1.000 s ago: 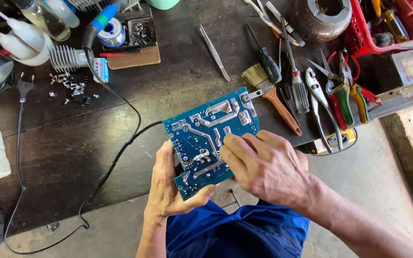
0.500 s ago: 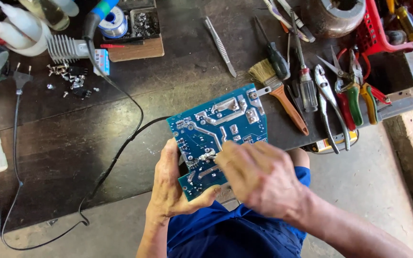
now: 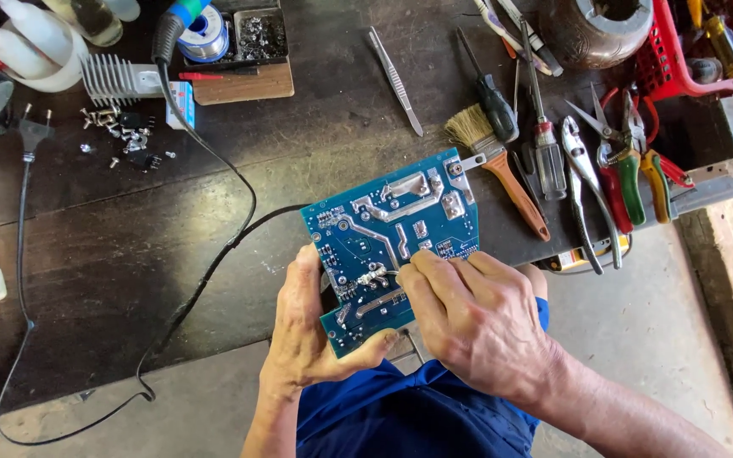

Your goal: The person is inspecting a blue printed circuit board (PCB), using a small metal probe to check and clean individual solder joints while holding the board in their hands.

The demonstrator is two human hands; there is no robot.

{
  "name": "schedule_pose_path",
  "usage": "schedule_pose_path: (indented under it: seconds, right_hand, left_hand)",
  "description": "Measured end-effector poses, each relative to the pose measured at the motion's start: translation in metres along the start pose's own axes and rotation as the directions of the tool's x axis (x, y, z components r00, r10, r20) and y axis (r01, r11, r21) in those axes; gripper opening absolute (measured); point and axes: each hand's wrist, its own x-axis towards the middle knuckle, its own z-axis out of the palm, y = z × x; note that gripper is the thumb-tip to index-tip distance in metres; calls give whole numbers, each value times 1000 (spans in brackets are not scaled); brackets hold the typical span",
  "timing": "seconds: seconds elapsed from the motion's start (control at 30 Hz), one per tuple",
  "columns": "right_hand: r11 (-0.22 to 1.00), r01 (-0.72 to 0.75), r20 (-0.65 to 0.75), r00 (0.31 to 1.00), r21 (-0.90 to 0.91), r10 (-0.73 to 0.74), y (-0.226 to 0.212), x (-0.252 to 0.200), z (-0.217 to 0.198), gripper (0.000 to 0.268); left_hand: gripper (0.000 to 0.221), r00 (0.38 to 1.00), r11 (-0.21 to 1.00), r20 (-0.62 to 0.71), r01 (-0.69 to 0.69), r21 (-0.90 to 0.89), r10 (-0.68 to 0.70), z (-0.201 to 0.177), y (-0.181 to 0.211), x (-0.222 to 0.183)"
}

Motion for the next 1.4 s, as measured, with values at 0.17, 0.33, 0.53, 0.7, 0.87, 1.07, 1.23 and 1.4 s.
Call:
schedule_pose_path:
  seconds: [0.17, 0.33, 0.53, 0.7, 0.87, 1.07, 1.23, 1.4]
  right_hand:
    - [1000, 24, 27, 999, -6, -23, 0, 2, 1, 18]
    - [996, 90, 37, 995, -3, -90, 4, 2, 4, 19]
    - [986, 164, 21, 986, 10, -164, 12, 4, 6, 15]
    - [984, 172, 20, 985, 36, -173, 15, 4, 8, 18]
    - [971, 230, -4, 973, 68, -230, 18, -1, 13, 11]
    - [980, 160, -25, 987, 122, -158, 14, -1, 7, 18]
    - [993, 65, 132, 988, 100, -78, 11, -4, 4, 23]
    - [988, 93, 114, 988, 124, -107, 15, -3, 5, 23]
  left_hand:
    - [91, 1000, 1000, -14, -8, 13, 8, 1, -1, -2]
    - [83, 999, 999, -23, -48, -4, 48, 0, 2, 1]
    - [88, 997, 997, -34, -71, 11, 72, 3, -3, -2]
    - [85, 998, 998, -35, -60, -16, 59, 1, 1, 1]
    - [87, 999, 999, -22, -34, 0, 34, 1, -1, -2]
    - [88, 1000, 1000, -14, 3, 0, -3, 1, 1, -1]
    - [95, 1000, 1000, -24, -14, 15, 14, 3, -5, -4]
    - [87, 998, 999, -22, -50, -6, 50, 0, -1, -1]
